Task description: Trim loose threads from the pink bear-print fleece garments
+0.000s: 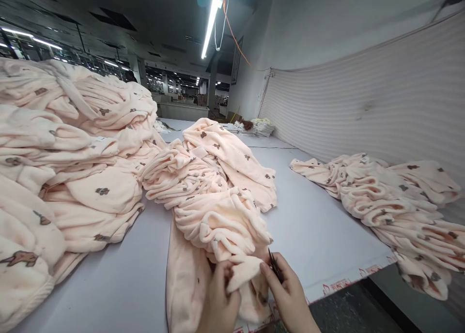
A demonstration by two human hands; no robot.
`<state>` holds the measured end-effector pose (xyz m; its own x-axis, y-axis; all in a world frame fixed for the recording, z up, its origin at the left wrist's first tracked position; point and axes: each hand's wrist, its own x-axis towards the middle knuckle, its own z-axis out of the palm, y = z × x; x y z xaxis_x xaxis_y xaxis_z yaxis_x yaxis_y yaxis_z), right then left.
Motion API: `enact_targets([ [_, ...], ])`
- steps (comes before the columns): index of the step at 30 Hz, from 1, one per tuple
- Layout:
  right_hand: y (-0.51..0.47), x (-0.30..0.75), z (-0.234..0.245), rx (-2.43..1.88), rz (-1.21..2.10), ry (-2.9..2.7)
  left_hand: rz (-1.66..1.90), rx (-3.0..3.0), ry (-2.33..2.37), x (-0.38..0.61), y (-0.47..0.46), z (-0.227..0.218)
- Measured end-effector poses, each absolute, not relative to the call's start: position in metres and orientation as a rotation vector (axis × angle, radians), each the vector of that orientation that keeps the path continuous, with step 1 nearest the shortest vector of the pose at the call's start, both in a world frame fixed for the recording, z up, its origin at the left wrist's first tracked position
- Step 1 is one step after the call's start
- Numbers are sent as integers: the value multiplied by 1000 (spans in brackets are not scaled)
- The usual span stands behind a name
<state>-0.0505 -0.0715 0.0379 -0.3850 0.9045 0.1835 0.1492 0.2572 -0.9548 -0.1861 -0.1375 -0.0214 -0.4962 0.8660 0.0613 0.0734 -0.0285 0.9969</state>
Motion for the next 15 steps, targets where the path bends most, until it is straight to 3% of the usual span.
enact_targets([
  [5, -68, -35, 19, -953, 669, -2175, 1774, 1258, 1773, -213, -151, -24],
  [12, -82, -48, 47, -901, 651, -2383, 1910, 1625, 1757, -212, -152, -28],
  [15, -88, -59, 48, -874, 453, -2529, 1949, 1701, 1780, -213, -153, -25],
])
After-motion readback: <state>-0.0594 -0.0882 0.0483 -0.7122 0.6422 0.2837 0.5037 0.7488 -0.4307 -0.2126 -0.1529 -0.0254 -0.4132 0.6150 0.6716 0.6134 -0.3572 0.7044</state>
